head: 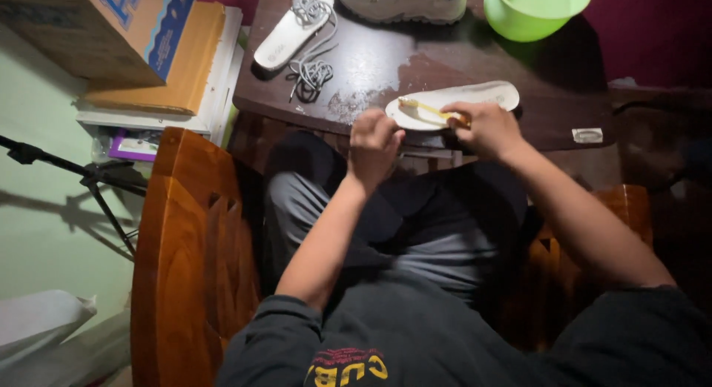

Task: The person scrubs a white shoe insole with a toothbrush on a wooden table. They flip the insole over to clean both sides, dipping the brush into a green bowl of water periodically to continue scrubbing the surface.

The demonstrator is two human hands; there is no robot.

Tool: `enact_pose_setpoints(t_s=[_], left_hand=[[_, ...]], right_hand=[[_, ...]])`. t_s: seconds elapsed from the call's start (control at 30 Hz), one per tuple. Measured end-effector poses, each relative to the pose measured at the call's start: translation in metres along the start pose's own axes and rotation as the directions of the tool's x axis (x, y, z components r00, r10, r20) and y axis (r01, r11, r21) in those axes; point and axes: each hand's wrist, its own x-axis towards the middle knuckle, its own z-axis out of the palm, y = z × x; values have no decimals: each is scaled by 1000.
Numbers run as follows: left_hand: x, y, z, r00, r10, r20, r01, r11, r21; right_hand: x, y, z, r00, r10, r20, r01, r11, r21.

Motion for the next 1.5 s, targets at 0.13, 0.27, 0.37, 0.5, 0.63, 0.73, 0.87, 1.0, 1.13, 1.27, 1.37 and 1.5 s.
enact_pose_setpoints(t_s=[0.13,0.27,0.37,0.5,0.63,0.73,0.87,1.0,1.13,1.27,1.37,1.5], left_hand=[[-13,41,-4,974,216,68,-222,969,106],[-22,64,7,960,136,246,-172,976,133],[-22,66,9,958,111,264,-160,972,170],[-21,65,10,947,99,305,-154,975,163],[-19,62,10,956,93,277,-139,978,152],[-18,64,8,961,93,260,-131,982,133],[-20,58,24,960,93,264,-141,975,170],[-8,60,18,950,114,290,-164,974,155],[-11,60,21,951,101,293,-148,978,145],[-7,54,25,944,109,312,-163,975,151],[-15,54,30,930,120,348,-182,972,151],[-11,58,26,916,115,383,-188,969,158]], right_hand=[[2,4,5,997,62,46,-64,997,42],[-3,-3,-9,999,-37,21,35,993,116],[5,-14,-22,992,-119,51,113,987,117],[28,-16,-18,994,-87,-58,78,987,-141],[26,-27,-22,997,-76,-29,78,995,65],[23,-20,-23,997,-55,57,53,998,34],[24,-15,-26,997,59,-52,-61,998,-29],[10,-14,-23,1000,-3,17,1,993,116],[16,5,-25,988,-18,-154,-25,962,-272],[6,1,-26,993,-57,-99,49,995,-86],[3,13,-30,998,-58,-37,53,990,-128],[17,49,-19,989,-11,-145,-27,965,-260]])
